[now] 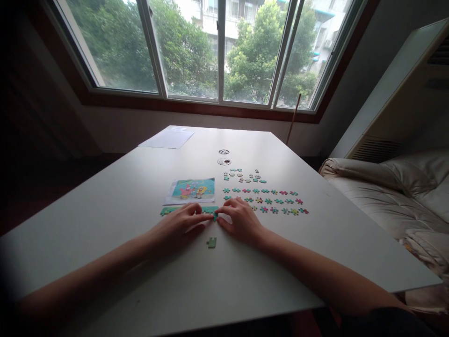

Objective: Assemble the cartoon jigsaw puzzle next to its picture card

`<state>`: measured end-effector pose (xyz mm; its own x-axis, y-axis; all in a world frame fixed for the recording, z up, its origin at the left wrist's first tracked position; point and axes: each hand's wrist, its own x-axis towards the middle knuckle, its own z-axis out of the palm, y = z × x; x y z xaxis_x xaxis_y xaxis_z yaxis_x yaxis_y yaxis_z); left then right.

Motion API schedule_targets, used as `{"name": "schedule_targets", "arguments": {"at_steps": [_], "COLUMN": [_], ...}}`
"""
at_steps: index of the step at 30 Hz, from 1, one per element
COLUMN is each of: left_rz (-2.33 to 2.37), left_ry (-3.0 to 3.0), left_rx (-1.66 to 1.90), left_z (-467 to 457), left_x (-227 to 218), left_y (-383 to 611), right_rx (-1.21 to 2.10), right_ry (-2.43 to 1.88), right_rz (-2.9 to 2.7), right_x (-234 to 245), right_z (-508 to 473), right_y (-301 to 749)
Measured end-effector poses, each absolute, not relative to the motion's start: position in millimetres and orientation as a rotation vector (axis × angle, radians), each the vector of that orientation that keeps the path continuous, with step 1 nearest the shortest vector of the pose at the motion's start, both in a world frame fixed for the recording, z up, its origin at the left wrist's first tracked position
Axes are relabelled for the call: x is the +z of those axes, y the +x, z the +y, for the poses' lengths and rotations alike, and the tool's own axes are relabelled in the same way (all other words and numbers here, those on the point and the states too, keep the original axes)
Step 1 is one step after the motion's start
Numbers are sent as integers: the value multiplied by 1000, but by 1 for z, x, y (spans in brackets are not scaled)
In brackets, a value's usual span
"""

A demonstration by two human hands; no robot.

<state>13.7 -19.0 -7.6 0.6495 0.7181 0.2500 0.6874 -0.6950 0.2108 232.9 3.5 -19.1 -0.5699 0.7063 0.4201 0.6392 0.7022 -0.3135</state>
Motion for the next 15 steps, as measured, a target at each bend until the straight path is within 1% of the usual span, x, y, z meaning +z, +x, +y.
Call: {"name": "schedule_targets", "arguments": {"at_steps": [10, 15], "left_rz": [1159, 1174], "left_ry": [2792, 2777], "left_rx": [514, 458], "left_z": [-18, -19], "left_x": [-12, -9], "left_y": [12, 13], "right_rx": [96, 109], "right_ry": [-1028, -1004], "right_rz": [-2483, -2481], "right_x": [-13, -14], "right_z": [1, 1], "right_y": [231, 233]}}
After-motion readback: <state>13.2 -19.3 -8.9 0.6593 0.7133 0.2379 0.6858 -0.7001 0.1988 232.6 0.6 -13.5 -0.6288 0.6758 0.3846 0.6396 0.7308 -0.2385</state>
